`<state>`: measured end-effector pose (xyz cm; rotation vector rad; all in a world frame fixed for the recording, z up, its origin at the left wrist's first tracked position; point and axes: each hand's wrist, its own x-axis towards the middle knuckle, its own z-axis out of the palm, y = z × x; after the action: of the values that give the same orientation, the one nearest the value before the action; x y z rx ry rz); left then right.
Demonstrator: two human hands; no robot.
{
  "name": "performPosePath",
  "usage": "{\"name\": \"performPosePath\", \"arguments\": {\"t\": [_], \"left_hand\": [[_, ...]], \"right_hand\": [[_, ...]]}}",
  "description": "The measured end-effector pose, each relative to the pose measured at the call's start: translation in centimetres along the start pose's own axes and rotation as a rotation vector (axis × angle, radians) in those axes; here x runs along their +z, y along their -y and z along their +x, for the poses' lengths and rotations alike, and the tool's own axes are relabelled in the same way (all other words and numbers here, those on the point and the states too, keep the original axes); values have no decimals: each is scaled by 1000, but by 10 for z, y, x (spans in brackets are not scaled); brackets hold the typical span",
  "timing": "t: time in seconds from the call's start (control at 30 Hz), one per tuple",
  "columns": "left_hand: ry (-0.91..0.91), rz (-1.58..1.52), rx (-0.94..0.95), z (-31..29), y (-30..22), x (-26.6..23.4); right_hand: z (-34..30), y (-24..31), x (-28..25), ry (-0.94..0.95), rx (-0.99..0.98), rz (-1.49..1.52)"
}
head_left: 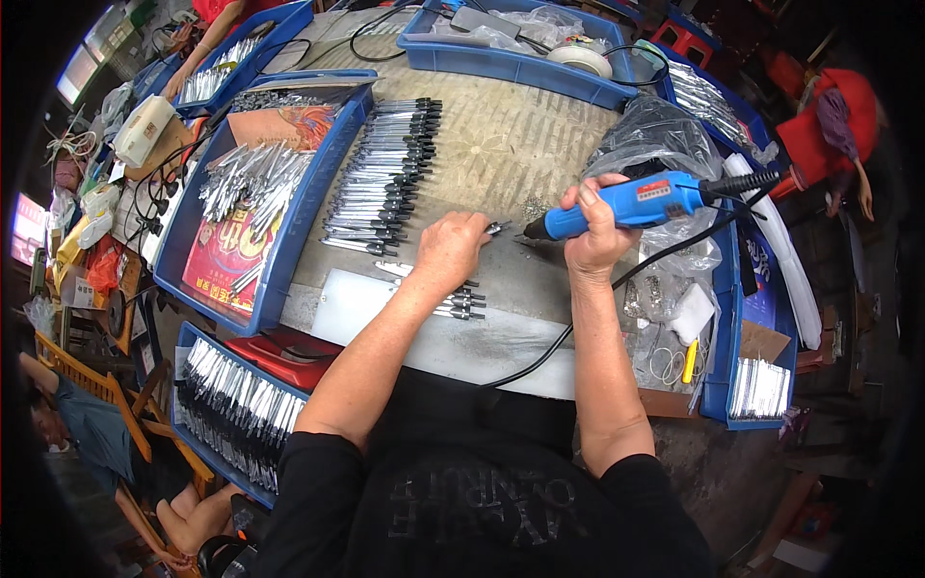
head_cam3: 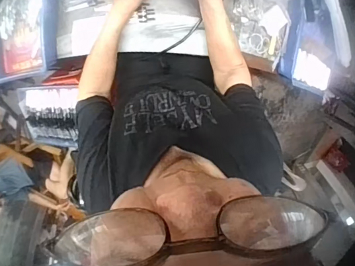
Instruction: The person assembles small metal components at a workbench using an electric screwdriver.
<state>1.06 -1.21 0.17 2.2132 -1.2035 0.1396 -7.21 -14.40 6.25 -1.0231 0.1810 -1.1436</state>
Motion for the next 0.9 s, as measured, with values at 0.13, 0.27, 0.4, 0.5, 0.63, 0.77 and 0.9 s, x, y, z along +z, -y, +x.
{"name": "performPosePath", "arguments": {"t": [0.13, 0.27, 0.4, 0.5, 0.63, 0.77, 0.9], "left_hand": [[-3, -32, -11, 1, 2, -1], [0, -4, -4, 1, 1, -3], [-20, 5, 34, -1, 2, -1], [-1, 27, 37, -1, 0, -1], [14, 70, 55, -1, -1, 2], [37, 107, 51, 0, -2, 2], [50, 105, 36, 3, -1, 3]], "right_hand": [[2, 0, -11, -74, -39, -32], [2, -3, -17, -95, -24, -2], [3, -2, -17, -100, -26, 6], [4, -3, -18, -100, -38, 24], [4, 1, -18, -104, -35, 35], [5, 0, -20, -97, -32, 36], [4, -1, -21, -96, -28, 33]]}}
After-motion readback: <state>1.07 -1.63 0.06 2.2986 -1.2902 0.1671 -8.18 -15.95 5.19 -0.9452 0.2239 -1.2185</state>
